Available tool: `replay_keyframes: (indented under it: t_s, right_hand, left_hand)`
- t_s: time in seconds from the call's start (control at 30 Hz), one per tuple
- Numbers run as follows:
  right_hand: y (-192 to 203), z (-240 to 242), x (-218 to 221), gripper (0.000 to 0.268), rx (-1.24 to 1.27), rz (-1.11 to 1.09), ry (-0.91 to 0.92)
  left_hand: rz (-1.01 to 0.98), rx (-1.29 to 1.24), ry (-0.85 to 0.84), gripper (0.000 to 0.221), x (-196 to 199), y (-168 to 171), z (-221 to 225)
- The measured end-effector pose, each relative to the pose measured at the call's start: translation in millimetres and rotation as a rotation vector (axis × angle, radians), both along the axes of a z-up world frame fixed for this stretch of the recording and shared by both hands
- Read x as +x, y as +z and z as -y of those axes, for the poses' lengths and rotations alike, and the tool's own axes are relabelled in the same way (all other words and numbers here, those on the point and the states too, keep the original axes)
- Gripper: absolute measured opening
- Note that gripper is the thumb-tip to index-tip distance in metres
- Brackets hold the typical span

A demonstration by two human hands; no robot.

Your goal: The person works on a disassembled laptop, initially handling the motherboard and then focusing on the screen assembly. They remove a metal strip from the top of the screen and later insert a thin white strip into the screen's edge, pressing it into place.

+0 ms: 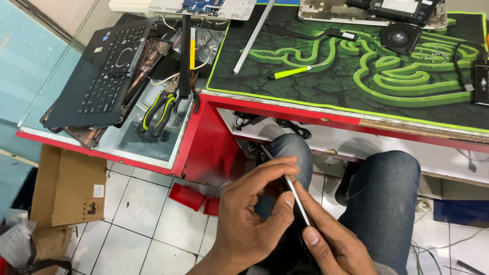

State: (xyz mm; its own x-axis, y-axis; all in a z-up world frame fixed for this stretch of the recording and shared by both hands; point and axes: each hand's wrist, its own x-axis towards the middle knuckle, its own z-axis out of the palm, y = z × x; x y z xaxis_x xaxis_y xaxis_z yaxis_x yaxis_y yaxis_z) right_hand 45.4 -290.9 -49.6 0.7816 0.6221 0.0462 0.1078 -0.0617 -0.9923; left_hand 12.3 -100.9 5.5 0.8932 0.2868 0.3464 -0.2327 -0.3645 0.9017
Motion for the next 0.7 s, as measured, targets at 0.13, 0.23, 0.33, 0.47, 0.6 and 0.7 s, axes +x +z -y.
replay_keyframes:
  t_s: [0.13,0.23,0.33,0.47,0.6,0.7]
  right_hand:
    - [11,-16,4,0.069,0.037,0.042,0.056]
    - [17,-27,4,0.068,0.054,0.060,0.047]
    - [20,-32,1,0.066,0.035,-0.030,-0.005]
    - [26,-38,0,0.065,0.065,-0.088,-0.025]
    - [30,-42,1,0.064,0.021,-0.143,-0.066]
    - [32,-42,4,0.064,-0.001,-0.135,-0.077]
  left_hand:
    - [-0.051,-0.108,0.019,0.029,6,-3,-6]
    - [-0.133,-0.144,0.076,0.030,12,-2,-12]
    - [-0.176,-0.202,0.061,0.025,14,-1,-18]
    - [-0.189,-0.243,0.060,0.025,18,-2,-21]
    - [-0.166,-0.302,0.055,0.028,21,-5,-22]
    - [-0.164,-0.322,0.034,0.028,22,-5,-22]
